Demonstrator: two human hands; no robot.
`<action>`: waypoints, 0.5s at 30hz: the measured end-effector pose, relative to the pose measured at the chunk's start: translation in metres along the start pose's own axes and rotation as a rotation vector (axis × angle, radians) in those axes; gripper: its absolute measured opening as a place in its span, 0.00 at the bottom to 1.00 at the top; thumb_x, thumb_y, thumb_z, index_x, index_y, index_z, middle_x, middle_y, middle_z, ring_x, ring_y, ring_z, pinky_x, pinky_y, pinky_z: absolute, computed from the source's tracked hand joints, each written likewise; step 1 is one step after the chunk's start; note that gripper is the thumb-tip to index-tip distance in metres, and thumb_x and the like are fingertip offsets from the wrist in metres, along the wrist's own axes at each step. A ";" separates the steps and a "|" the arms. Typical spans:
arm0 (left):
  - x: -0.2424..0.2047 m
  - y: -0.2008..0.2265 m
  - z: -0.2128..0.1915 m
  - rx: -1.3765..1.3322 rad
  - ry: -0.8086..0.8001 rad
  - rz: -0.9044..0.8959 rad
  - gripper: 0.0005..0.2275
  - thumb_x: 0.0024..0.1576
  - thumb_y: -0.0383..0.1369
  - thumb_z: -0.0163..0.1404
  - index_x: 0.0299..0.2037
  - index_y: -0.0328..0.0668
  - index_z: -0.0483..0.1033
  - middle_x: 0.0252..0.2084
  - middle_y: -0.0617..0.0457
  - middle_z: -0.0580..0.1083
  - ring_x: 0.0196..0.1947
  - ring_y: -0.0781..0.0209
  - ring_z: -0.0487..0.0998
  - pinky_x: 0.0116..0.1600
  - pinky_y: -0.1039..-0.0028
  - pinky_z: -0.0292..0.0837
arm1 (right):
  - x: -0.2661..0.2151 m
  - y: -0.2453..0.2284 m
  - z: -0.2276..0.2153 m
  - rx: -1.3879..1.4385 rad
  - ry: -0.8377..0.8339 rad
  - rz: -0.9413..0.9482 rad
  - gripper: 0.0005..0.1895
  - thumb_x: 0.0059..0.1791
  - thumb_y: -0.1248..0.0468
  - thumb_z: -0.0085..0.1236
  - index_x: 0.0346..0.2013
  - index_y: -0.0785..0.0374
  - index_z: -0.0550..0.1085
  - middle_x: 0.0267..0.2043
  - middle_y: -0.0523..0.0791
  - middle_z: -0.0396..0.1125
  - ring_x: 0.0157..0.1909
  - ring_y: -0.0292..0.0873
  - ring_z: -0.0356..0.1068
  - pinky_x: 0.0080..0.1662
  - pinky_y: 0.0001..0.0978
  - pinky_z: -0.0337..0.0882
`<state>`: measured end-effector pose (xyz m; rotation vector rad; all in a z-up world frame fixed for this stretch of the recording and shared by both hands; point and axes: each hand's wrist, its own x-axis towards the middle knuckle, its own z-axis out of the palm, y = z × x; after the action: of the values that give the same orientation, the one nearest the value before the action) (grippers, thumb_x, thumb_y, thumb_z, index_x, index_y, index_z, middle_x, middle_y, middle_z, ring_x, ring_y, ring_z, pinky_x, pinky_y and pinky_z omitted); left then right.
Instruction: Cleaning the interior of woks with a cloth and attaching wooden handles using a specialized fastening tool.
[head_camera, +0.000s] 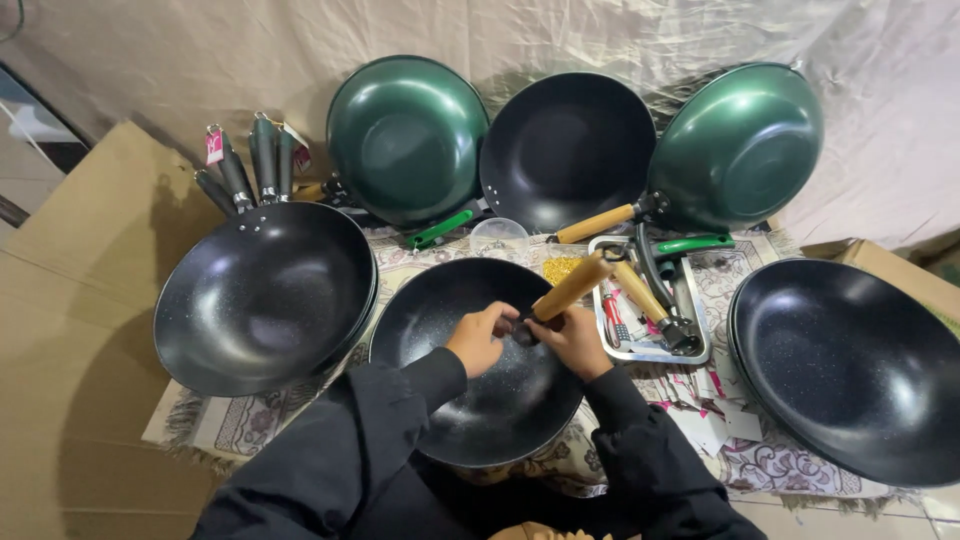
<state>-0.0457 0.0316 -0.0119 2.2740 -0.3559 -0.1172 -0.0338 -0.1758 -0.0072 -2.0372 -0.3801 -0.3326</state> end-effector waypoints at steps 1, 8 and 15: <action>0.001 -0.007 0.001 0.000 0.000 0.000 0.23 0.50 0.21 0.51 0.54 0.59 0.71 0.43 0.55 0.82 0.44 0.57 0.83 0.50 0.68 0.79 | 0.001 0.004 -0.005 0.000 -0.001 0.000 0.17 0.41 0.58 0.75 0.36 0.66 0.80 0.30 0.53 0.75 0.33 0.54 0.78 0.30 0.38 0.78; -0.012 0.028 -0.036 0.803 -0.118 -0.504 0.38 0.52 0.41 0.59 0.73 0.48 0.54 0.75 0.28 0.48 0.73 0.18 0.42 0.67 0.25 0.28 | 0.006 0.051 -0.013 -0.060 0.140 -0.144 0.16 0.43 0.56 0.74 0.35 0.60 0.77 0.29 0.49 0.75 0.34 0.52 0.77 0.35 0.40 0.76; -0.004 0.025 -0.049 0.759 -0.199 -0.655 0.44 0.55 0.48 0.58 0.78 0.50 0.42 0.77 0.26 0.36 0.75 0.20 0.27 0.64 0.19 0.20 | -0.006 0.053 -0.012 -0.130 0.140 -0.128 0.16 0.43 0.56 0.73 0.37 0.59 0.76 0.28 0.50 0.74 0.34 0.54 0.77 0.35 0.42 0.74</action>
<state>-0.0458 0.0519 0.0392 3.0613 0.3276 -0.6361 -0.0188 -0.2113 -0.0456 -2.1059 -0.4119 -0.5879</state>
